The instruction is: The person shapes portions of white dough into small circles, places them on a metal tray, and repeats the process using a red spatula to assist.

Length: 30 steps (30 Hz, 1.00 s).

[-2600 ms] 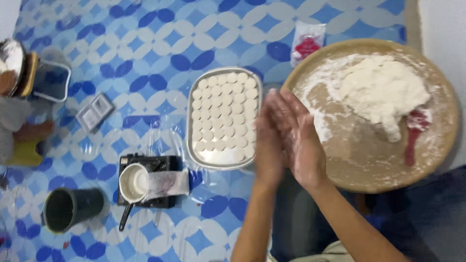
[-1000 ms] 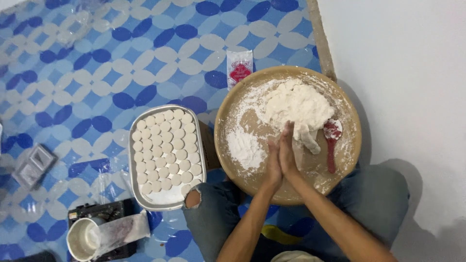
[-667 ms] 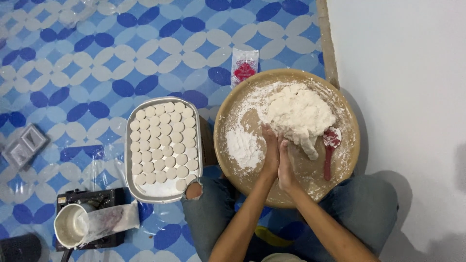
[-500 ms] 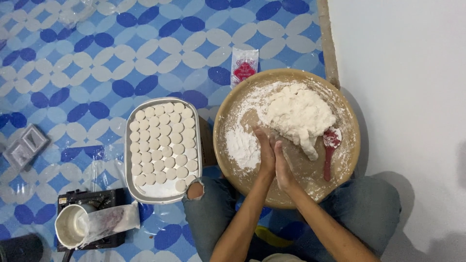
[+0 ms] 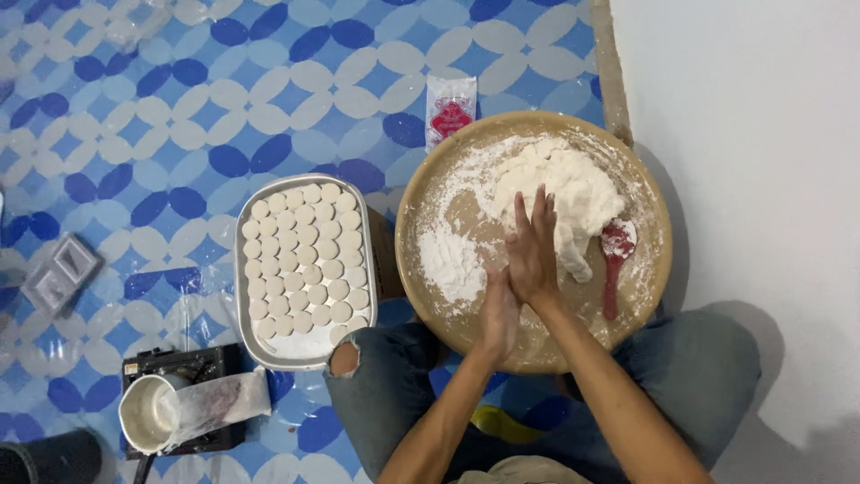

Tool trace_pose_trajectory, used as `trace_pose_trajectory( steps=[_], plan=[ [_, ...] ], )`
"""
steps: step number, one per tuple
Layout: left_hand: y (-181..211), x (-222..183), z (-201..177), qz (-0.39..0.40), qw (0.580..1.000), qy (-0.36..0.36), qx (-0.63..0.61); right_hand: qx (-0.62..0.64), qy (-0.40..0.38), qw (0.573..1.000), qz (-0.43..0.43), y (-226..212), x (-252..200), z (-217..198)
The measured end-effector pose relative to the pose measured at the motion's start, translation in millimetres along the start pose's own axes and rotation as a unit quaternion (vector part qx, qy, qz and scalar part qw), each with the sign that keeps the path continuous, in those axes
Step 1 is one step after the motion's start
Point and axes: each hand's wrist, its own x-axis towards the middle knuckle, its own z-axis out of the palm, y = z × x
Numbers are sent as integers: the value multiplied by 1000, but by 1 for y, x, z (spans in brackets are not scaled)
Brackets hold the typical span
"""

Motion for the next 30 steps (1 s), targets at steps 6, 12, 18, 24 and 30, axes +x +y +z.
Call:
trace_pose_trajectory(
  steps=[6,12,18,24,30],
  plan=[
    [-33,8,-23,92,994,-42,52,255,19,958,133,-30,11,-24],
    [22,-22,22,101,964,-107,220,506,88,809,285,-21,5,-18],
    [2,3,21,123,968,-92,198,420,33,856,301,-15,-4,-20],
    [-11,36,11,88,967,-46,235,413,-38,857,306,-54,-29,-43],
    [-28,63,-2,69,968,-1,241,403,-122,855,302,-77,-61,-62]
  ],
)
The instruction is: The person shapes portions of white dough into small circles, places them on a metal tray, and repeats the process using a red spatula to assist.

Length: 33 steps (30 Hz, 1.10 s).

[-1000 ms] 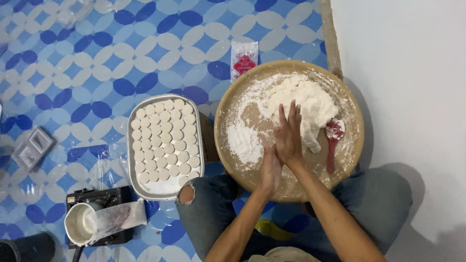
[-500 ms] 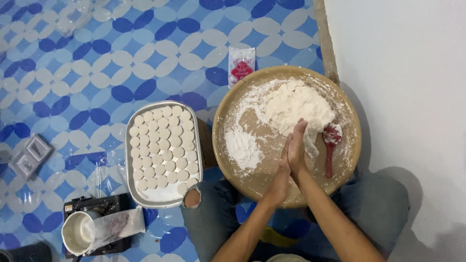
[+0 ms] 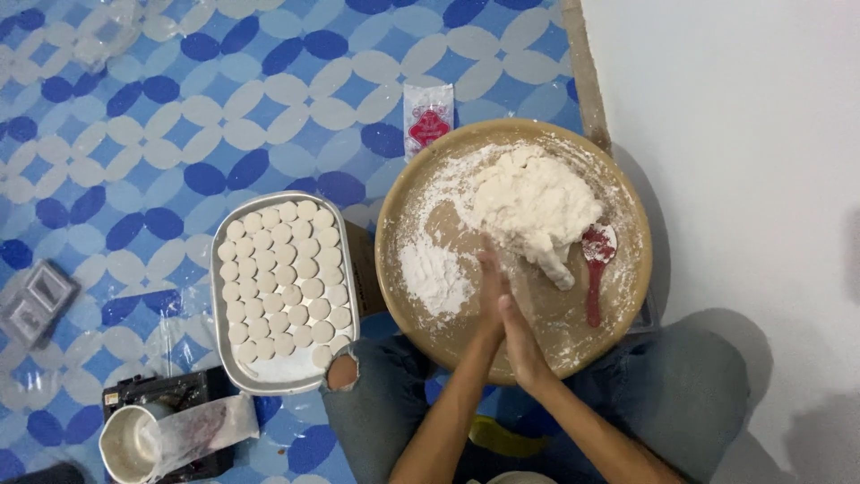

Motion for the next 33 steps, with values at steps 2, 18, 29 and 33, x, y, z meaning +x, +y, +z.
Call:
trace_pose_trajectory(
  steps=[2,18,29,33],
  plan=[
    [20,5,1,-63,996,62,-12,4,-10,1000,20,26,-6,-11],
    [-14,-20,3,-31,996,82,-20,-13,-55,998,38,5,2,-26],
    [23,-22,6,-83,995,43,-30,-22,-24,998,49,-40,-17,-14],
    [12,-27,10,-39,999,-8,25,19,14,998,66,-7,1,-25]
  ],
)
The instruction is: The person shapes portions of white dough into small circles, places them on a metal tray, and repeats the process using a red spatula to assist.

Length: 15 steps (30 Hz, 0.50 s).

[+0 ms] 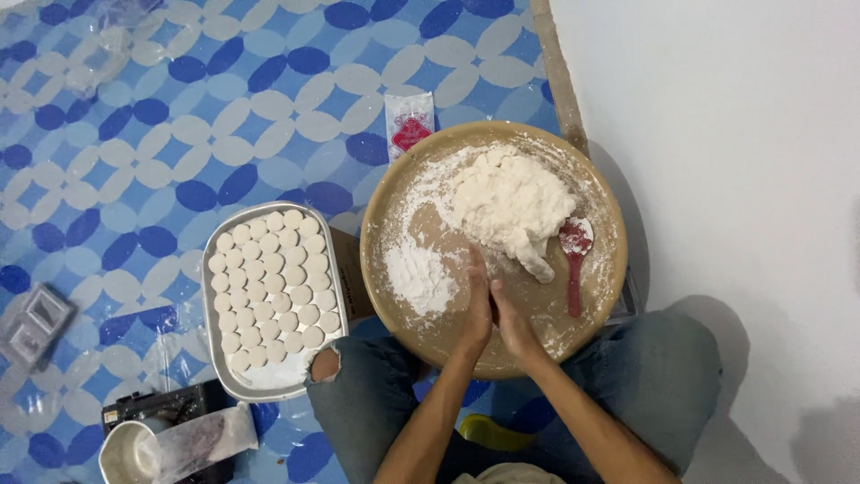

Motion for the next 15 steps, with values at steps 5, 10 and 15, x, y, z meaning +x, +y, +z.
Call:
trace_pose_trajectory(
  steps=[5,10,15],
  plan=[
    [11,-2,0,12,998,-11,63,129,106,985,47,41,34,-13],
    [15,-2,-5,2,995,-36,92,167,122,978,-1,74,59,-32],
    [45,-9,-9,-11,989,-72,130,138,126,982,24,102,89,-54]
  ],
)
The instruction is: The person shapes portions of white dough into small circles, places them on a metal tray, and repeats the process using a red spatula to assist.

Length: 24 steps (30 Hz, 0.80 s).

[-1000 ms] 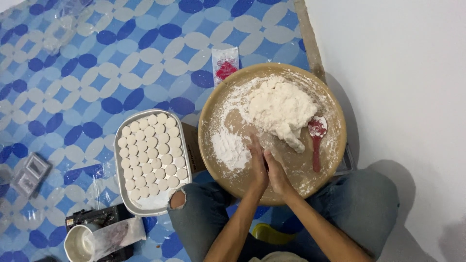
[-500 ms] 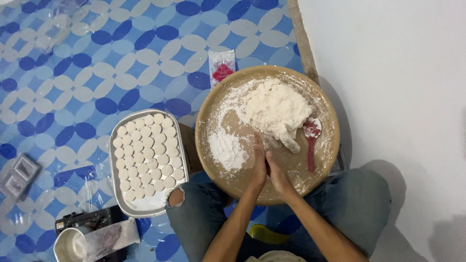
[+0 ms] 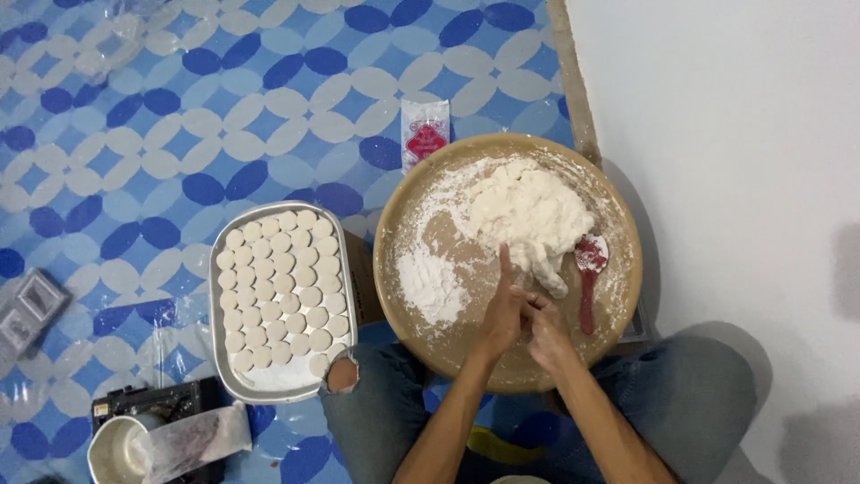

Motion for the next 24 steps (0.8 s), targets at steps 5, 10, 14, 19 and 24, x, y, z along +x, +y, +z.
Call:
trace_pose_trajectory(
  steps=[5,10,14,19,24],
  plan=[
    [2,-5,0,6,994,-39,106,7,27,1000,14,10,-4,-5],
    [-23,-3,0,122,965,-54,226,24,-60,998,9,18,5,-12],
    [-44,1,6,143,946,-61,286,286,-237,928,9,44,21,-24],
    [-27,-1,-1,109,976,-21,186,247,-205,947,-13,48,17,-25],
    [-8,-15,-7,80,991,-18,108,-44,-66,996,46,32,23,-18]
  ],
)
